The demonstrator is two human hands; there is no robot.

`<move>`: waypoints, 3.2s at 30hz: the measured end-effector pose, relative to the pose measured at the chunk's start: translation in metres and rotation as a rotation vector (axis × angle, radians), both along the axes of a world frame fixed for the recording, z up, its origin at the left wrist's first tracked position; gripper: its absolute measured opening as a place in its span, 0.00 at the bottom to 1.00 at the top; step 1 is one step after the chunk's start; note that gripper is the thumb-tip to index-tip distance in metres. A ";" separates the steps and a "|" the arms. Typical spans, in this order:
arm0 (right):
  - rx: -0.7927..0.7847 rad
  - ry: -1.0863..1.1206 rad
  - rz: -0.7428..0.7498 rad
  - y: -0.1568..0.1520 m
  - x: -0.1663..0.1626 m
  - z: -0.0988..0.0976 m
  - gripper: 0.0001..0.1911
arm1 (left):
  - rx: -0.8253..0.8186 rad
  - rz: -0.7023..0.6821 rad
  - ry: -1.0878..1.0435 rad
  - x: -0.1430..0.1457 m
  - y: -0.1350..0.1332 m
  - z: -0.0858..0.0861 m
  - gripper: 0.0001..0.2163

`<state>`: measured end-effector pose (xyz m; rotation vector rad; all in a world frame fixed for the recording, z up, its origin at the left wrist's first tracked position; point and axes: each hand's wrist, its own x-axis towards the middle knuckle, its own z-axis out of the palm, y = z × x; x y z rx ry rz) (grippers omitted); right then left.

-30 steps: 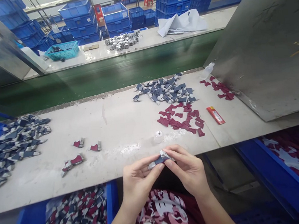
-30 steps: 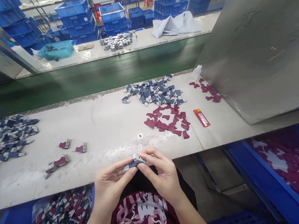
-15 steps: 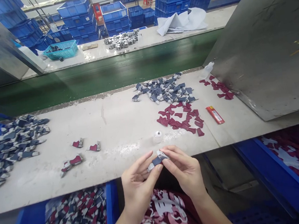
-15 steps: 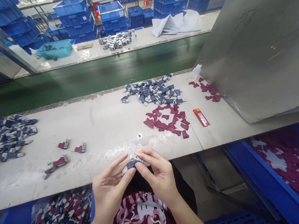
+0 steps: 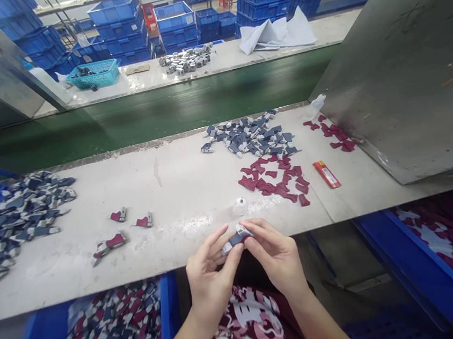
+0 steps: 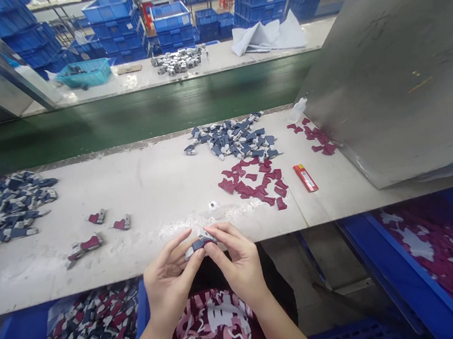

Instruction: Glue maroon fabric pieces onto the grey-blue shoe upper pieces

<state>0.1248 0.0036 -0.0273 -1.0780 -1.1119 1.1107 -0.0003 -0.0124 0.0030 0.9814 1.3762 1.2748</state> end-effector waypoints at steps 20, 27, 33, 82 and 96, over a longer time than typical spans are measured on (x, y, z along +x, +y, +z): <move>0.429 -0.499 -0.218 0.006 0.014 -0.010 0.16 | 0.097 -0.228 0.141 -0.019 0.017 -0.006 0.12; 0.676 -0.832 -0.202 0.012 0.023 -0.004 0.09 | -0.107 -0.273 -0.043 -0.020 0.018 0.006 0.12; 0.730 -0.895 -0.211 0.015 0.018 -0.022 0.14 | -0.227 -0.230 -0.194 -0.015 0.017 0.001 0.17; 0.483 -0.820 -0.147 0.044 -0.008 -0.056 0.20 | 0.480 0.115 1.389 -0.172 0.084 -0.023 0.14; 0.712 -0.493 -0.266 0.040 -0.003 -0.062 0.29 | 0.201 -0.424 1.317 -0.028 0.267 -0.039 0.08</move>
